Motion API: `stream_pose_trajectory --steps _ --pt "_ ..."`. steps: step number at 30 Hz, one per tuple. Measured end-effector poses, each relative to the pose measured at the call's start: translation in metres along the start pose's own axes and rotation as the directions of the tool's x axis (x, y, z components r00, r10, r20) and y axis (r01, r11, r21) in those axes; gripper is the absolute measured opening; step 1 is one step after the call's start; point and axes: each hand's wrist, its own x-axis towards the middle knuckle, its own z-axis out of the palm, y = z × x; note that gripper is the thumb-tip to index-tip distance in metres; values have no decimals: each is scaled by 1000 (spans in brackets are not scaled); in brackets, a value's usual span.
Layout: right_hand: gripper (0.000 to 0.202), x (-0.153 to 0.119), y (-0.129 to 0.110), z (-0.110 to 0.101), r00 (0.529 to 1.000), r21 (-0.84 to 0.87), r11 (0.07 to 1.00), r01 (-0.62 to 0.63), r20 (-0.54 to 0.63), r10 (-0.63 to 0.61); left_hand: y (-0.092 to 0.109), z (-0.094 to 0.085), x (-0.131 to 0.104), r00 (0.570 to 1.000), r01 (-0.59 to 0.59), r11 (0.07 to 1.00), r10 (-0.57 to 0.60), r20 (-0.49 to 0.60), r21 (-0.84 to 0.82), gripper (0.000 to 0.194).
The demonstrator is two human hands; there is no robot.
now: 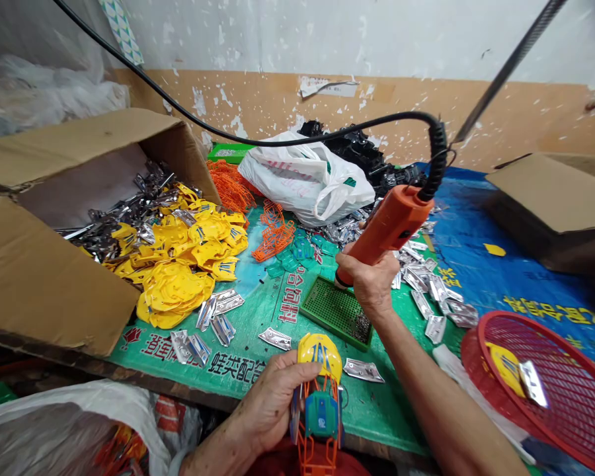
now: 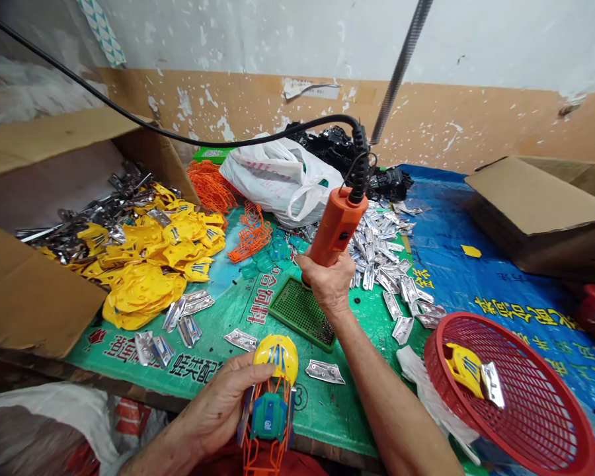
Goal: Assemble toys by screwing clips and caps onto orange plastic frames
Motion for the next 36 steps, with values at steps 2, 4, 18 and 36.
stream_pose_trajectory --steps 2,4,18,36 --pt "18 0 0 0 1000 10 1000 3 1 -3 0 0 0 1000 -4 1000 4 -2 9 27" --pt "18 -1 0 1 1000 27 1000 7 2 -7 1 1 0 1000 -13 1000 13 -13 14 30" --pt "12 -14 -55 -22 995 346 938 6 91 -39 8 3 -4 994 -78 997 76 -83 -21 29" --pt "69 -80 -76 -43 938 487 848 -207 345 31 0 -5 1 992 -123 986 119 -41 -114 26"
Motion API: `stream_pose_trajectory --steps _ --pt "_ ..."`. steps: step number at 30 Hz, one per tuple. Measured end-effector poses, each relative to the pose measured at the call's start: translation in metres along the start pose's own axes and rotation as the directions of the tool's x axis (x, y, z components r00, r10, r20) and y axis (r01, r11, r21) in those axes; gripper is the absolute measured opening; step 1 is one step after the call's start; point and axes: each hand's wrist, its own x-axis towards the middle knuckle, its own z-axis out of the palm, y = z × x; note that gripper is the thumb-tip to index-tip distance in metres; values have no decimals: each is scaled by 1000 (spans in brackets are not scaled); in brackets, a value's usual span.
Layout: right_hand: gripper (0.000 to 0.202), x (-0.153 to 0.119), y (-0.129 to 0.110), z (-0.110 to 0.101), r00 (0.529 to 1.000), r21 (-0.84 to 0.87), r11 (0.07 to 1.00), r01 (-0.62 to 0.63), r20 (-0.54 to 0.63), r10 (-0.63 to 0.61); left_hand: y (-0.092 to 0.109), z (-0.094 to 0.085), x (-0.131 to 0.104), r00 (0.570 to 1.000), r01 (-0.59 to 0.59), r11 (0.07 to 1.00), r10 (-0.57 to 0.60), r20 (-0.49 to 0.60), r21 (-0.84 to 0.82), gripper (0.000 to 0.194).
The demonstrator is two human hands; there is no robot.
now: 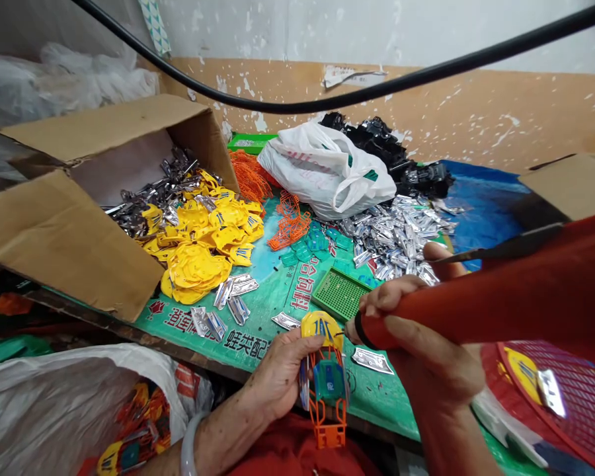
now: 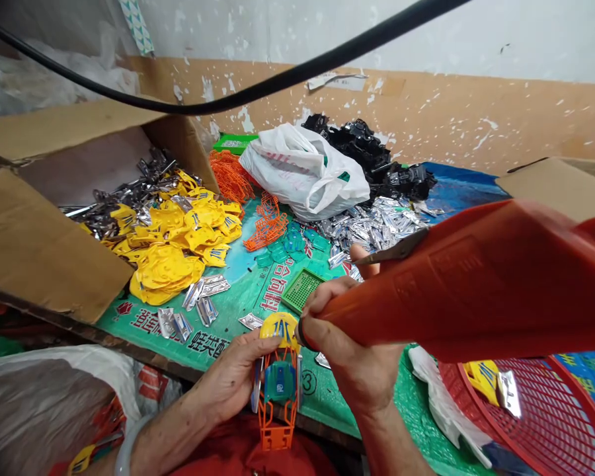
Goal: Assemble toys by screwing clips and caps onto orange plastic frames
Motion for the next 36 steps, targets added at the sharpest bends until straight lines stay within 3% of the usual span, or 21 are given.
stream_pose_trajectory --steps 8,27,31,36 --pt "71 -3 8 -1 1000 -34 999 -3 28 4 3 6 -1 1000 18 998 -19 -18 -62 26" --pt "69 -7 22 -4 1000 -122 992 6 -11 -7 -4 4 3 998 3 1000 -4 -64 -14 25" --pt "61 -11 26 -9 1000 -149 989 23 9 -21 -8 4 4 996 16 1000 -17 -92 -10 25" --pt "35 -14 30 -13 1000 -226 974 29 6 -28 -11 5 5 993 14 999 -9 -120 40 25"
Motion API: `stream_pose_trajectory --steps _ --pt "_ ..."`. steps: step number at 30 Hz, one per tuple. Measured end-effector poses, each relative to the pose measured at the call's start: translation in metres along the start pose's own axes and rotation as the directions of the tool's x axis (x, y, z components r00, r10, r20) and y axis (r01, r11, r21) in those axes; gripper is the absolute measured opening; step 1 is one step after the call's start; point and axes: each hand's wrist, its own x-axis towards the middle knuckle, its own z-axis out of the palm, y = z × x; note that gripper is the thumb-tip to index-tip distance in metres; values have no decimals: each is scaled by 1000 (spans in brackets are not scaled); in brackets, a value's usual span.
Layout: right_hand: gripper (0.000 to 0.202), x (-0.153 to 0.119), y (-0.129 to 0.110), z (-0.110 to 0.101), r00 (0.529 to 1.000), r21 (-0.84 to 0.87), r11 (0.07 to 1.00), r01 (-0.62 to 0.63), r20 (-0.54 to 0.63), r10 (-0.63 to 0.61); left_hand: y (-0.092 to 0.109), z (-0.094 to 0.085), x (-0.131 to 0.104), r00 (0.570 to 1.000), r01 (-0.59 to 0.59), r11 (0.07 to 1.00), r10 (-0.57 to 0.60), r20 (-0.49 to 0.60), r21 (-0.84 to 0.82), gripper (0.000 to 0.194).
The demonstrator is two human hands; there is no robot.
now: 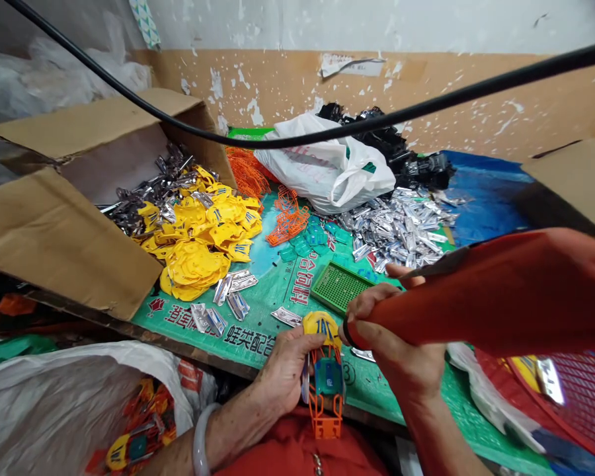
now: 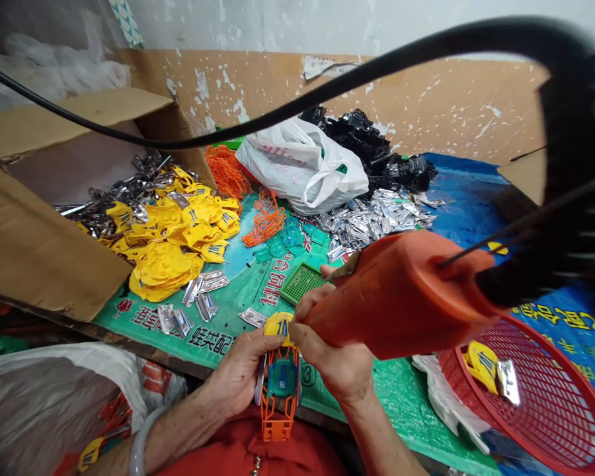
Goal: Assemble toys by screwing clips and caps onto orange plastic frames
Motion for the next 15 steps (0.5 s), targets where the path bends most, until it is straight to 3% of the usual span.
stream_pose_trajectory --steps 6,10,13,15 --pt "44 -8 6 3 999 9 1000 29 -19 -28 1 1 0 1000 -8 999 8 -5 44 27" --pt "57 -11 -5 0 999 94 995 37 -9 -37 3 0 -1 1000 15 999 -16 21 45 30" --pt "66 3 -22 -6 999 190 980 50 -26 -46 7 -1 -2 992 42 999 -43 115 17 30" --pt "69 21 -30 -10 989 159 983 91 -130 -71 9 -2 -2 994 41 998 -45 104 41 29"
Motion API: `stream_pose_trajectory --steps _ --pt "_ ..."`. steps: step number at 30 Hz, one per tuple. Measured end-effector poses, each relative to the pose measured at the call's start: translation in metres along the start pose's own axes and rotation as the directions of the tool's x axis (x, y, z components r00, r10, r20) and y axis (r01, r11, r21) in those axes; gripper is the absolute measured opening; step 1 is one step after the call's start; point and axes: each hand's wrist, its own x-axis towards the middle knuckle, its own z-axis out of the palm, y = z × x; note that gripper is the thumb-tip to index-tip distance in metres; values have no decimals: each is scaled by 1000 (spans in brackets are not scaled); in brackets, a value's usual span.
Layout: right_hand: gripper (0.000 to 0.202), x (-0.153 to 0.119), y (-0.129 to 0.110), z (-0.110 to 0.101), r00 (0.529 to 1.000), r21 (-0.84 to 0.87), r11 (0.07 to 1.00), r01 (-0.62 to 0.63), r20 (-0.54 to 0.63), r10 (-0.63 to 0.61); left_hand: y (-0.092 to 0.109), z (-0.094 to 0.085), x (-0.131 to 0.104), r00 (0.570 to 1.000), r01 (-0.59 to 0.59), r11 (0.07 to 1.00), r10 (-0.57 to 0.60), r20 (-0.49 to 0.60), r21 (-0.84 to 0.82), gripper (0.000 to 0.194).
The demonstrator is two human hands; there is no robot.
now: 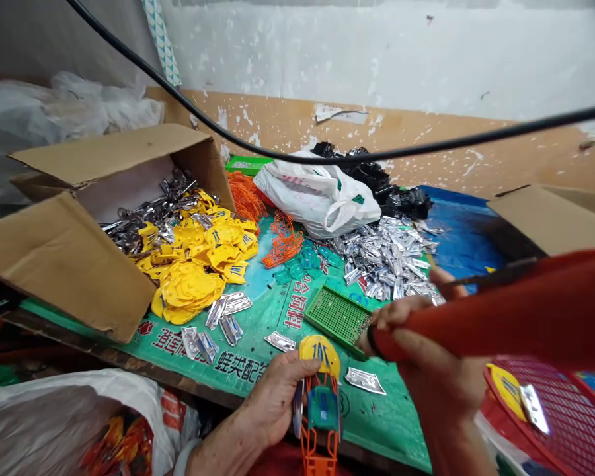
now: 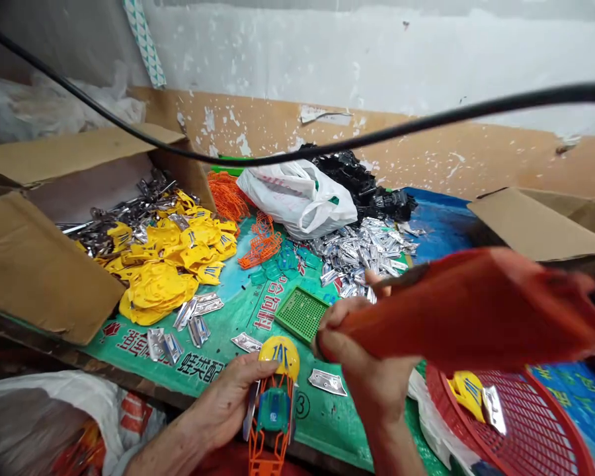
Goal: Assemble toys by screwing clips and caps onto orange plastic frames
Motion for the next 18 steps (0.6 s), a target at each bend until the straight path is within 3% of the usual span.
stream_pose_trajectory --steps 2,6,11,18 --pt "63 23 2 -2 991 -81 995 59 -112 -68 1 -1 0 999 9 999 -7 -45 39 29" --pt "18 60 30 -5 986 -218 976 30 -155 -65 1 -2 -2 998 36 997 -33 -47 66 30" --pt "19 74 65 2 988 -341 940 -12 -147 -41 2 -2 -6 999 48 996 -47 -14 80 32" --pt "19 78 80 7 986 -354 935 -18 -162 -42 3 -4 -5 997 75 995 -73 -26 60 30"
